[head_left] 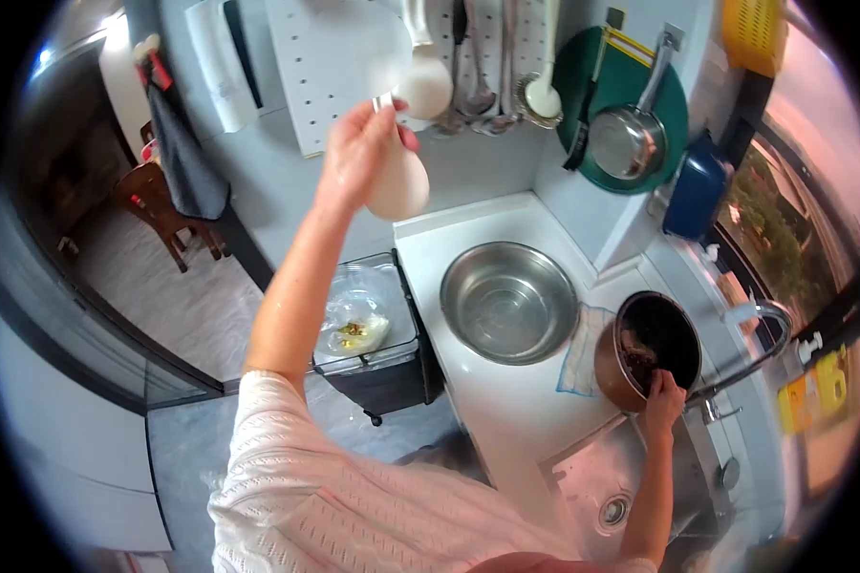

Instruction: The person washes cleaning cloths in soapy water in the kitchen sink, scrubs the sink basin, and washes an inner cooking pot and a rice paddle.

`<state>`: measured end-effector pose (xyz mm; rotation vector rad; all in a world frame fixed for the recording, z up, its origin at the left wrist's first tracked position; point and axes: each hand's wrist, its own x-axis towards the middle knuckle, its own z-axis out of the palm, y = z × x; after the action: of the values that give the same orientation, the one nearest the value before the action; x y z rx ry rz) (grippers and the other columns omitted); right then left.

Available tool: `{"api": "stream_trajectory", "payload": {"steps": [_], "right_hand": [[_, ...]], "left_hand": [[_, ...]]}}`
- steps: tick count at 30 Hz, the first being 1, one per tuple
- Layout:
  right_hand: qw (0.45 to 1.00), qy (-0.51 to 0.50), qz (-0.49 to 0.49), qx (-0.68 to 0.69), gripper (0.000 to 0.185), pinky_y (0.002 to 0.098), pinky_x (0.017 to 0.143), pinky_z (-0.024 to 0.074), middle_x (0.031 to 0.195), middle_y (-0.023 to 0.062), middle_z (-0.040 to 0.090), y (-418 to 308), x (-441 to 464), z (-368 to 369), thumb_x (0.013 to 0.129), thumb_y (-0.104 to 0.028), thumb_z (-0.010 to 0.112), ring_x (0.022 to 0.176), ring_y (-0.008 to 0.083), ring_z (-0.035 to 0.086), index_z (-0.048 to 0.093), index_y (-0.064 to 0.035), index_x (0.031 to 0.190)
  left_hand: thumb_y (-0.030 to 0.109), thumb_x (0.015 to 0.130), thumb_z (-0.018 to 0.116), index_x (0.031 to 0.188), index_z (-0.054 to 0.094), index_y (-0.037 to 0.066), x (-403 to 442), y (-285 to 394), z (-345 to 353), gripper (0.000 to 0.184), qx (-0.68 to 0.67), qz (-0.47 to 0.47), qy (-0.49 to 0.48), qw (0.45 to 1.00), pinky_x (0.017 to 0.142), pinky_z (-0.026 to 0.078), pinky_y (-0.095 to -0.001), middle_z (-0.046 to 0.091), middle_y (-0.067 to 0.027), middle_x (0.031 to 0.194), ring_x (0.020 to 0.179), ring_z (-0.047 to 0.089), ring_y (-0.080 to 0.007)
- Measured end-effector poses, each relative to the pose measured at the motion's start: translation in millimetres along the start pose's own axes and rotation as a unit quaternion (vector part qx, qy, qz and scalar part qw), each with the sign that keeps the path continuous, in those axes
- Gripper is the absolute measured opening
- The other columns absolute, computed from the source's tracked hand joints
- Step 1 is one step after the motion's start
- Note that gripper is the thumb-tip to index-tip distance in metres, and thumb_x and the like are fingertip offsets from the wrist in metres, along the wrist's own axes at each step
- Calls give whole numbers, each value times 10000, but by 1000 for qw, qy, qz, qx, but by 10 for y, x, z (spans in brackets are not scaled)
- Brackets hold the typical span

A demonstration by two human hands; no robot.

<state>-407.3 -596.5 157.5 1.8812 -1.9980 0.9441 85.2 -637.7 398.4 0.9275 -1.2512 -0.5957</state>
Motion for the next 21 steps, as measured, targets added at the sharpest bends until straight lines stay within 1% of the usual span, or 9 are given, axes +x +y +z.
{"api": "stream_trajectory", "payload": {"steps": [2,3,6,7,10,11,14,17,21], "right_hand": [[1000,-13,7,-10,156,357,665,390,682,109,593,-73,16,-53,844,-206,500,635,299,524,609,-100,808],[1000,2,-5,-22,165,368,660,386,671,120,586,-71,9,-31,848,-203,489,640,309,524,599,-93,794],[999,-31,-5,-9,169,379,655,382,657,130,577,-69,15,-59,853,-190,476,632,316,522,585,-81,785],[999,-26,-14,-14,168,378,655,381,654,131,575,-38,2,-42,853,-187,473,630,316,522,581,-79,783],[999,-24,-26,-29,164,376,657,379,652,133,573,15,-9,-8,854,-180,469,624,312,524,574,-77,782],[999,-31,-25,-31,161,373,660,379,656,133,575,-4,-10,-37,854,-179,470,625,311,526,574,-78,785],[999,-30,-19,-10,153,366,670,377,674,131,582,19,-19,-10,853,-178,472,630,304,528,576,-83,792],[999,-25,-25,4,150,362,678,376,694,124,589,40,-21,11,853,-179,474,637,300,531,578,-85,800],[999,-22,-28,-4,136,352,689,372,709,112,595,-12,-20,-34,852,-171,479,645,292,537,577,-87,810]], "left_hand": [[223,902,412,1003,523,7,123,275,-179,263,61,60,18,996,559,440,-236,586,-46,683,619,536,-103],[225,901,412,1008,521,1,176,385,-230,271,89,88,25,992,562,441,-237,587,-47,685,622,537,-104],[232,898,410,1027,515,-14,291,666,-329,297,124,99,76,984,582,451,-252,591,-50,690,635,543,-111],[228,897,401,1034,512,-22,310,735,-355,306,109,95,81,986,598,460,-271,590,-54,687,647,548,-122],[229,892,399,1041,509,-26,440,845,-445,315,151,117,96,977,607,466,-285,590,-59,688,655,555,-134],[220,877,401,1049,507,-31,493,857,-476,322,141,116,87,979,608,469,-291,586,-58,684,657,558,-142],[216,864,398,1067,504,-33,603,842,-526,339,264,31,93,960,611,471,-296,584,-58,689,654,559,-146],[219,854,399,1078,502,-35,643,659,-603,355,196,34,84,976,614,474,-299,582,-53,697,650,561,-148],[248,852,414,1083,509,-32,626,601,-596,375,180,18,79,980,624,470,-298,588,-54,718,660,562,-150]]}}
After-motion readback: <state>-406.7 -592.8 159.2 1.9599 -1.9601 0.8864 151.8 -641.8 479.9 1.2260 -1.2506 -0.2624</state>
